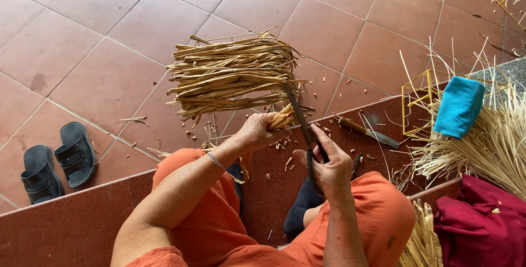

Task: The person sits on a tiled floor and uses shears to trim the ends of bundles of dried palm leaves. They repeatedly pick up bundles, align them, cut the ends, and place the trimmed bundles aside.

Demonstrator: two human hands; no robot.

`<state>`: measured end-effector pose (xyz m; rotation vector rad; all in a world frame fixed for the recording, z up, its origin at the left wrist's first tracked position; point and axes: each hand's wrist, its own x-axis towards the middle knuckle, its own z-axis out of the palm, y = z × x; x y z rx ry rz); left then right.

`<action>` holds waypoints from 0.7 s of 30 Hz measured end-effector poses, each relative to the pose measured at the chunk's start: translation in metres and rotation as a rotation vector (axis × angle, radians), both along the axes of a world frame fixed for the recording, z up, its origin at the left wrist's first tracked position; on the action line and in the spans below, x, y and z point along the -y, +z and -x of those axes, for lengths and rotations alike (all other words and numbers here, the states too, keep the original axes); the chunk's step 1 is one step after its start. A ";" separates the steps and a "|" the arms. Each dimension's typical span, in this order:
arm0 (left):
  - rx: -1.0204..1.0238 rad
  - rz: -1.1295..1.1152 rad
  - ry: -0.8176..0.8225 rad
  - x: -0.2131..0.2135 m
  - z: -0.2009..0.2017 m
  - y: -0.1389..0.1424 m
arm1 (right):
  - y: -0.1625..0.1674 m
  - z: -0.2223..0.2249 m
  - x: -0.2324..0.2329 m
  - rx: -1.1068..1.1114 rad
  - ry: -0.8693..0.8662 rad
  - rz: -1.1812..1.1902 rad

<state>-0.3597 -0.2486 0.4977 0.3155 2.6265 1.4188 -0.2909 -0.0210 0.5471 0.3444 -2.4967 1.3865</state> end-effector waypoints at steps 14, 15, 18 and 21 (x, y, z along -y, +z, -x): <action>-0.071 -0.168 0.076 0.016 0.007 -0.014 | -0.045 0.009 0.003 0.083 -0.002 0.229; -0.113 -0.260 0.074 0.023 0.009 -0.013 | -0.053 0.013 0.004 0.141 -0.047 0.298; -0.064 -0.458 0.255 0.038 0.018 -0.006 | -0.076 0.021 0.008 0.224 -0.025 0.537; -0.404 -0.321 0.332 0.048 0.021 0.006 | -0.090 0.016 0.012 0.353 0.021 0.614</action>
